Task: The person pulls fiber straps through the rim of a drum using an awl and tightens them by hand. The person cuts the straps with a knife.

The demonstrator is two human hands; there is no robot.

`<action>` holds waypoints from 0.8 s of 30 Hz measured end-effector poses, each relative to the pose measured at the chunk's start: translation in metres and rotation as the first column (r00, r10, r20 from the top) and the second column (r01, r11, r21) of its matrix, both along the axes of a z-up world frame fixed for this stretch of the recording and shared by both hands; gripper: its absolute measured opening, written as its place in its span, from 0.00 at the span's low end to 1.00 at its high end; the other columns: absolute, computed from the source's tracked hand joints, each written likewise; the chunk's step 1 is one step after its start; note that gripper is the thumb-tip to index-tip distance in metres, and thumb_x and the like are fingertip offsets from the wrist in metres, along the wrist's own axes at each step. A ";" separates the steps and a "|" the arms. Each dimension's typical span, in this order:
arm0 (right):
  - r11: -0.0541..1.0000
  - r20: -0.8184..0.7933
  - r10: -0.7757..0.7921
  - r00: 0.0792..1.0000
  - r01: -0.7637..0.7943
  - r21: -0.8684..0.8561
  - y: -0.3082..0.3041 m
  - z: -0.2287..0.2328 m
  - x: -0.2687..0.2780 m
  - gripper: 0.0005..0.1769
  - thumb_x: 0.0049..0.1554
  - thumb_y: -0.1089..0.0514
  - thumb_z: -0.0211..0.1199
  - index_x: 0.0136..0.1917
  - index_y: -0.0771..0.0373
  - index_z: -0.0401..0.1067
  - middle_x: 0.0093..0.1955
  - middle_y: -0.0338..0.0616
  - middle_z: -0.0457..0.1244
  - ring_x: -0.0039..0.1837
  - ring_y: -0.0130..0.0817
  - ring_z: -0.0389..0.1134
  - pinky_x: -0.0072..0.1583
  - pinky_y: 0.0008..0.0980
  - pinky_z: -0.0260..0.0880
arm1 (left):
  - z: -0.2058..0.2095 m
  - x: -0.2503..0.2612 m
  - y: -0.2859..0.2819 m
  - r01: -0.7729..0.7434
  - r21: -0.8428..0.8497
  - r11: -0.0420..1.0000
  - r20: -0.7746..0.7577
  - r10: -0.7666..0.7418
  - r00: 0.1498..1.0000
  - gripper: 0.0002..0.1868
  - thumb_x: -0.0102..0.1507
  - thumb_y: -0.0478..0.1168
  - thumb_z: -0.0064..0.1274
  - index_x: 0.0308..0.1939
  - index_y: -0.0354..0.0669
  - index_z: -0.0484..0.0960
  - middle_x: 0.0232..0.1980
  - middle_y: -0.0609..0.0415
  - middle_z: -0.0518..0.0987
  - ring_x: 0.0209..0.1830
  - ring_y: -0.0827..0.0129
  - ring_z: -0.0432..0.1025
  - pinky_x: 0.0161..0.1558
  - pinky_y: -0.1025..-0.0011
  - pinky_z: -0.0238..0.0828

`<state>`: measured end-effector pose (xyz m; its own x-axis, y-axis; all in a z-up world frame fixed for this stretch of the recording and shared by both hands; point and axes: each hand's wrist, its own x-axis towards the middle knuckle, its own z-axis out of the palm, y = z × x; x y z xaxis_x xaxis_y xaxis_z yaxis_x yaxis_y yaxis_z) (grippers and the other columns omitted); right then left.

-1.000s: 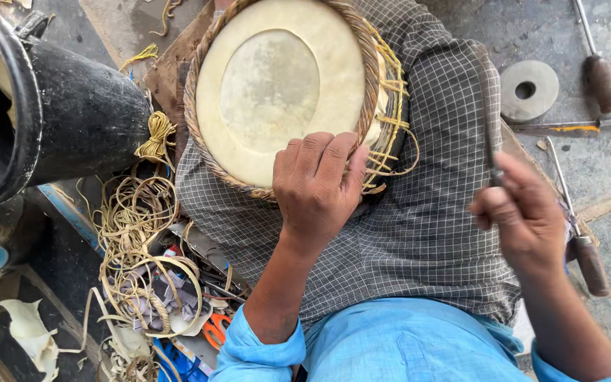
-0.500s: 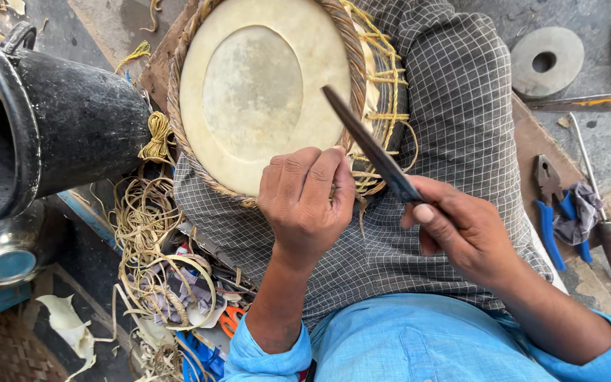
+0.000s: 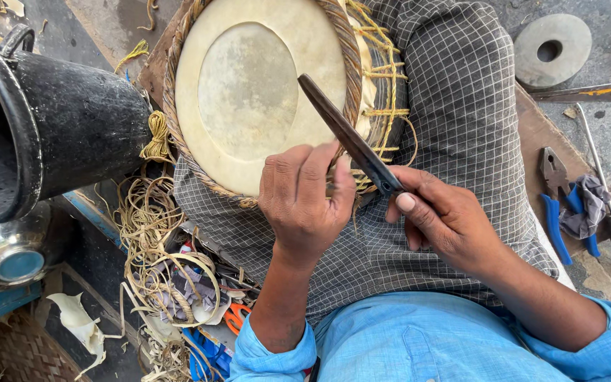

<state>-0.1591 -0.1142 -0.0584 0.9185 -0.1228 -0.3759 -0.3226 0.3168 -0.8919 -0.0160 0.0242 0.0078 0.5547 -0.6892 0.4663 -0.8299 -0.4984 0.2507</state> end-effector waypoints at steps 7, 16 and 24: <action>0.999 0.031 -0.039 0.999 0.039 0.023 -0.003 -0.006 -0.006 0.25 0.65 0.53 0.52 0.74 0.59 0.65 0.40 0.38 0.68 0.31 0.20 0.66 0.32 0.20 0.67 | 0.014 -0.010 -0.013 -0.096 0.201 0.975 0.116 0.073 0.991 0.09 0.62 0.32 0.64 0.41 0.41 0.78 0.39 0.53 0.72 0.39 0.59 0.71 0.41 0.59 0.65; 1.000 -0.015 0.008 1.000 -0.008 -0.002 -0.001 -0.001 -0.007 0.25 0.64 0.53 0.53 0.73 0.57 0.66 0.39 0.37 0.68 0.30 0.20 0.66 0.32 0.21 0.68 | 0.008 0.002 -0.007 -0.014 0.138 0.990 0.050 0.007 0.999 0.09 0.61 0.30 0.60 0.40 0.40 0.74 0.39 0.51 0.71 0.37 0.58 0.70 0.38 0.60 0.68; 0.998 -0.024 0.044 0.999 -0.043 0.042 0.001 -0.008 -0.003 0.26 0.64 0.52 0.52 0.74 0.56 0.66 0.35 0.36 0.66 0.28 0.20 0.64 0.30 0.21 0.67 | 0.001 0.004 -0.001 0.052 0.072 0.996 0.018 -0.053 0.998 0.10 0.63 0.29 0.62 0.43 0.38 0.76 0.41 0.52 0.72 0.39 0.57 0.70 0.40 0.61 0.70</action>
<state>-0.1623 -0.1134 -0.0659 0.9131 -0.0664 -0.4024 -0.3588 0.3384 -0.8699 -0.0117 0.0229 0.0090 0.5081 -0.7491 0.4251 -0.8598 -0.4699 0.1996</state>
